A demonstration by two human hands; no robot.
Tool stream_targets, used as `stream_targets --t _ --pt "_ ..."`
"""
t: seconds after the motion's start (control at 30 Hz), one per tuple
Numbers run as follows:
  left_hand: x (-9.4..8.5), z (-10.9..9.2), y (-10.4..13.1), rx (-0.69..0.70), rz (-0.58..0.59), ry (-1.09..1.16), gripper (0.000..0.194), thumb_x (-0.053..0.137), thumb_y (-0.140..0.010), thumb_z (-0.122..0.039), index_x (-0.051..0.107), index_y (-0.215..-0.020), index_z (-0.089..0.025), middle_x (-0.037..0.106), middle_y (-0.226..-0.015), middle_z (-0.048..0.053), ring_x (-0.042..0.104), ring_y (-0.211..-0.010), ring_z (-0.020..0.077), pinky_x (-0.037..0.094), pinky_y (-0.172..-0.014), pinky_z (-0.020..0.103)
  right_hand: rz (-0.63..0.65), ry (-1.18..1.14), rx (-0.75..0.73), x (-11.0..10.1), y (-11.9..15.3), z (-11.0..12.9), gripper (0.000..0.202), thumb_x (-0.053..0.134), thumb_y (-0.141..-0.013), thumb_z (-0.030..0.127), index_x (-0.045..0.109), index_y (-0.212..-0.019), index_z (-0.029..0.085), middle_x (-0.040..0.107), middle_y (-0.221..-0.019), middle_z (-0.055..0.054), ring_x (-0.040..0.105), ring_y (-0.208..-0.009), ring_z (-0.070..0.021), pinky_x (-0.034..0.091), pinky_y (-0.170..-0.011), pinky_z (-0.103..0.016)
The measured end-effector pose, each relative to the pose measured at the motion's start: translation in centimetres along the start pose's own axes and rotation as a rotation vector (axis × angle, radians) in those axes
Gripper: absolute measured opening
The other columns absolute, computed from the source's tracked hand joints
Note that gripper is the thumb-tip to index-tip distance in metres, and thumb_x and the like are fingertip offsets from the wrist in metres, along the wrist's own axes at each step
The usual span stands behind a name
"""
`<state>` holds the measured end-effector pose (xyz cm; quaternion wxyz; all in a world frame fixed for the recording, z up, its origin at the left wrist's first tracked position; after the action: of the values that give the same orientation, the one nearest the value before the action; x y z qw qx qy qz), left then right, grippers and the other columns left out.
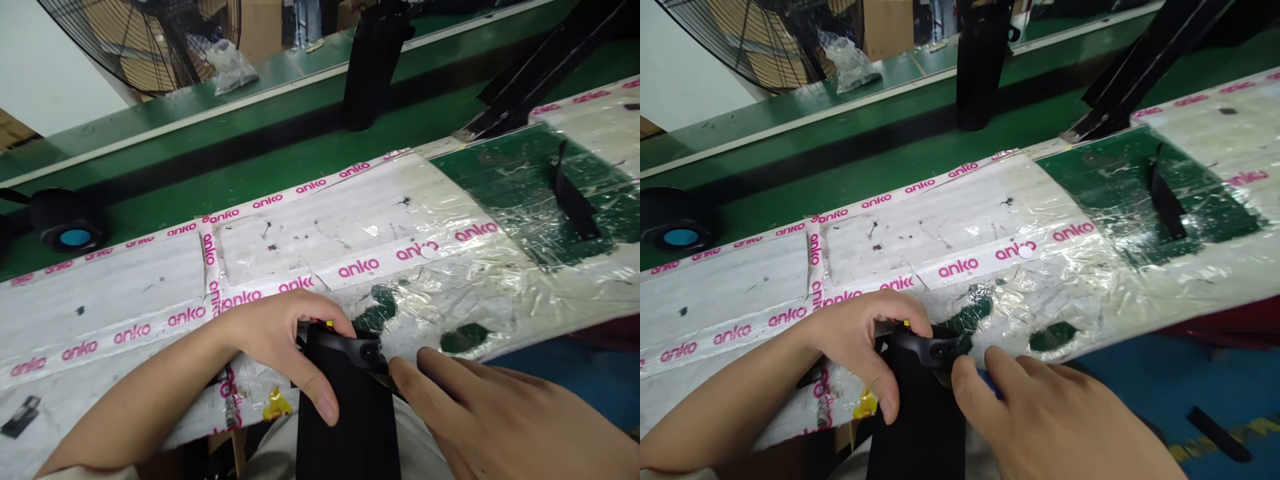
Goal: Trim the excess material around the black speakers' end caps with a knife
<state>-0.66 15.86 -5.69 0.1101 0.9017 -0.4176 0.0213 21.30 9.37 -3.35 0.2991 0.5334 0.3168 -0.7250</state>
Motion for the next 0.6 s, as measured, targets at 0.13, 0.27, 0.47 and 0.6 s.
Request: stream_targets --t 0.13,0.27,0.47,0.6 --pt "0.0 0.0 -0.1 -0.028 0.012 0.009 0.056 0.115 -0.050 -0.034 0.083 -0.095 -0.023 0.082 -0.089 -0.004 0.071 -0.077 0.0139 0.055 -0.074 0.021 0.015 0.042 -0.011 -0.9 -0.6 -0.4 0.068 0.056 -0.063 0.001 0.053 -0.126 0.028 0.069 -0.089 0.000 0.068 -0.053 -0.0247 0.040 -0.045 -0.043" --pt "0.0 0.0 -0.2 -0.065 0.010 0.040 0.055 0.114 -0.050 -0.025 0.083 -0.095 -0.023 0.080 -0.087 -0.005 0.068 -0.075 0.0123 0.053 -0.072 0.019 0.111 -0.002 -0.075 -0.6 -1.3 -1.2 0.061 0.055 -0.062 -0.006 0.051 -0.112 0.029 0.066 -0.076 0.004 0.065 -0.044 -0.0235 0.031 -0.041 -0.039" --pt "0.0 0.5 0.0 -0.161 -0.014 0.072 0.062 0.115 -0.043 -0.026 0.081 -0.094 -0.020 0.078 -0.083 -0.005 0.067 -0.073 0.0128 0.053 -0.068 0.020 0.161 0.031 -0.038 -0.3 -1.8 -0.8 0.060 0.064 -0.058 -0.006 0.056 -0.107 0.027 0.066 -0.075 0.003 0.065 -0.045 -0.0252 0.021 -0.047 -0.036" --pt "-0.1 0.4 0.2 -0.189 -0.032 0.043 0.063 0.116 -0.040 -0.026 0.080 -0.092 -0.020 0.077 -0.082 -0.004 0.065 -0.072 0.0127 0.053 -0.067 0.020 0.122 0.093 -0.070 -1.3 -1.9 -0.4 0.053 0.063 -0.062 0.000 0.060 -0.107 0.027 0.065 -0.073 0.003 0.060 -0.043 -0.0226 0.025 -0.046 -0.037"
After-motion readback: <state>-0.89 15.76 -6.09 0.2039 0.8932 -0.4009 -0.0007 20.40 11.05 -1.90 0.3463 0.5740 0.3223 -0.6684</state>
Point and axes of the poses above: each hand's wrist, its own y-axis away from the middle knuckle, its own x-axis out of the palm, z = x × y, the point moved 5 cm from there along -y, towards the middle knuckle
